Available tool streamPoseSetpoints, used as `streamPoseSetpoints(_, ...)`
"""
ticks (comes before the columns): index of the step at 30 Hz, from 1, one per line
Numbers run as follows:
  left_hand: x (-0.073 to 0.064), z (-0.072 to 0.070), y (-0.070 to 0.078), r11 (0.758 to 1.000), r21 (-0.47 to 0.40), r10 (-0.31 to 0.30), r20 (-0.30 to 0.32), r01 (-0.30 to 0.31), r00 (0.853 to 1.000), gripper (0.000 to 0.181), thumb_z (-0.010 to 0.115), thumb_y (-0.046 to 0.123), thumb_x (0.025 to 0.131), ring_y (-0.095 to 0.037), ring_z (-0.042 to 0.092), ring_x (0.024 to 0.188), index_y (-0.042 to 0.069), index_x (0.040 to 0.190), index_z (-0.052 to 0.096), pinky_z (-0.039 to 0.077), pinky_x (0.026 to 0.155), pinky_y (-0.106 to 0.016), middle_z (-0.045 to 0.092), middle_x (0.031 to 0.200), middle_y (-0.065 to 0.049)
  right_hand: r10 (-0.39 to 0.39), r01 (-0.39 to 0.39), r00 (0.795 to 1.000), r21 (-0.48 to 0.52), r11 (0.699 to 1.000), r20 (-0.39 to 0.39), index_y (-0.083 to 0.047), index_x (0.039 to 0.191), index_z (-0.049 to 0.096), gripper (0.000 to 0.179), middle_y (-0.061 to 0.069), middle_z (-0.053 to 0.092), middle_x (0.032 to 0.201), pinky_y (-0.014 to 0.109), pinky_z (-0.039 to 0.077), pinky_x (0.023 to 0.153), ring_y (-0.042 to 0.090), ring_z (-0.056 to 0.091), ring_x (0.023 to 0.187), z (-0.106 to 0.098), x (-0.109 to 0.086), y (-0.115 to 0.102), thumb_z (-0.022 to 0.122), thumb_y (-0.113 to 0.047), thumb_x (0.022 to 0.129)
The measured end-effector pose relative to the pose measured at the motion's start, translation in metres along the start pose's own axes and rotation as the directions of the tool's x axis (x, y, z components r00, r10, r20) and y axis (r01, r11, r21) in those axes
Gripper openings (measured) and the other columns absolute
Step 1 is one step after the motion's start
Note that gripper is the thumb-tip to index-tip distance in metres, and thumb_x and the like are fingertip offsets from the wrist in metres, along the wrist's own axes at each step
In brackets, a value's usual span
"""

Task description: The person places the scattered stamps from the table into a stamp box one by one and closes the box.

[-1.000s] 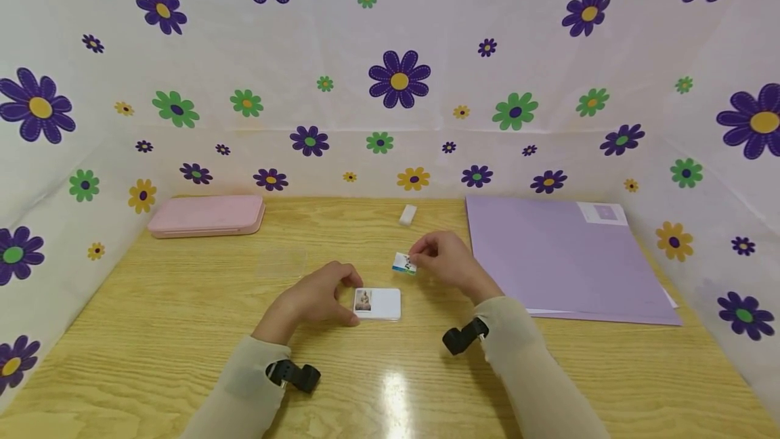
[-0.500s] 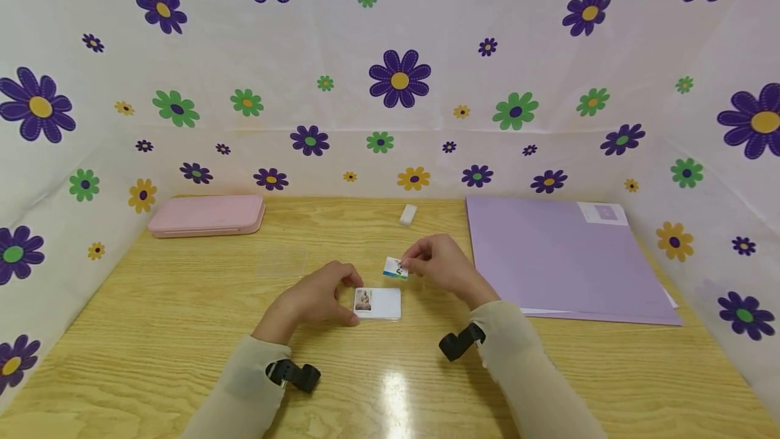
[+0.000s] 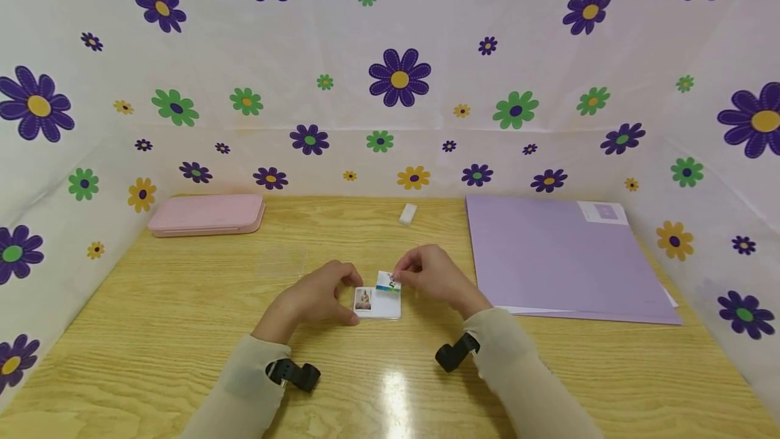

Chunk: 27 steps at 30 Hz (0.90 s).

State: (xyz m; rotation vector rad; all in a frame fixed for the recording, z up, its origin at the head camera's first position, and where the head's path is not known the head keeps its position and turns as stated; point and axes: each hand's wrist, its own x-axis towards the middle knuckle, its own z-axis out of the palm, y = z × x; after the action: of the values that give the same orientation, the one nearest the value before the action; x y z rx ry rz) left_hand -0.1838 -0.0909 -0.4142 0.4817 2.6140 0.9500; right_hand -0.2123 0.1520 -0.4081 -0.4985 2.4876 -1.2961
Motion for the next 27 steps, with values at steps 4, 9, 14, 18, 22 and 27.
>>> streamPoseSetpoints(4, 0.0, 0.0, 0.0, 1.0, 0.0, 0.007, -0.002, -0.007, 1.0, 0.048, 0.092, 0.02, 0.069, -0.021, 0.053, 0.099, 0.014, 0.107, 0.064, 0.045, 0.093, -0.043, 0.055, 0.111, -0.004, -0.02, 0.021, 1.0, -0.032, 0.999, 0.008, -0.007, 0.087, 0.071, 0.007, 0.002, 0.066, 0.081, 0.031, 0.046, 0.066, 0.017, 0.055, 0.074, 0.005, -0.002, 0.002, 0.068, -0.007, 0.093)
streamPoseSetpoints(9, 0.0, 0.0, -0.001, 1.0, 0.004, 0.007, -0.002, -0.007, 1.0, 0.048, 0.092, 0.02, 0.07, -0.021, 0.053, 0.099, 0.014, 0.108, 0.063, 0.045, 0.093, -0.043, 0.055, 0.111, -0.003, -0.029, 0.031, 0.999, -0.052, 0.998, 0.033, -0.009, 0.087, 0.071, 0.008, 0.0, 0.065, 0.082, 0.033, 0.045, 0.072, 0.017, 0.054, 0.077, 0.011, -0.004, 0.005, 0.067, -0.006, 0.093)
streamPoseSetpoints(14, 0.0, 0.001, -0.001, 1.0, 0.005, 0.001, -0.002, -0.001, 1.0, 0.048, 0.092, 0.021, 0.07, -0.021, 0.053, 0.099, 0.015, 0.108, 0.064, 0.045, 0.093, -0.043, 0.054, 0.111, -0.003, -0.055, 0.059, 0.997, -0.069, 0.996, 0.053, -0.01, 0.088, 0.069, 0.008, -0.001, 0.063, 0.081, 0.031, 0.045, 0.07, 0.016, 0.054, 0.076, 0.014, -0.006, 0.009, 0.066, -0.007, 0.094)
streamPoseSetpoints(18, 0.0, 0.0, -0.001, 1.0, 0.006, 0.002, 0.001, -0.002, 1.0, 0.048, 0.092, 0.021, 0.07, -0.021, 0.053, 0.099, 0.015, 0.108, 0.064, 0.045, 0.093, -0.043, 0.054, 0.111, -0.003, -0.081, 0.085, 0.996, -0.091, 0.992, 0.048, -0.011, 0.088, 0.069, 0.007, -0.002, 0.061, 0.079, 0.031, 0.044, 0.067, 0.016, 0.053, 0.074, 0.017, -0.007, 0.01, 0.067, -0.008, 0.094)
streamPoseSetpoints(22, 0.0, 0.0, 0.0, 1.0, 0.004, 0.007, 0.0, -0.007, 1.0, 0.047, 0.092, 0.02, 0.07, -0.021, 0.053, 0.098, 0.014, 0.107, 0.064, 0.045, 0.092, -0.043, 0.054, 0.11, -0.004, -0.097, 0.102, 0.994, -0.117, 0.988, 0.042, -0.012, 0.087, 0.068, 0.007, -0.003, 0.06, 0.077, 0.029, 0.044, 0.065, 0.015, 0.053, 0.072, 0.02, -0.007, 0.011, 0.068, -0.01, 0.094)
streamPoseSetpoints(27, -0.001, -0.001, 0.001, 1.0, -0.003, 0.02, -0.002, -0.02, 1.0, 0.046, 0.092, 0.018, 0.069, -0.022, 0.053, 0.098, 0.014, 0.106, 0.064, 0.045, 0.09, -0.044, 0.055, 0.11, -0.005, -0.111, 0.115, 0.993, -0.131, 0.985, 0.039, -0.012, 0.088, 0.067, 0.006, -0.003, 0.059, 0.077, 0.027, 0.044, 0.064, 0.014, 0.052, 0.071, 0.022, -0.008, 0.012, 0.068, -0.01, 0.094)
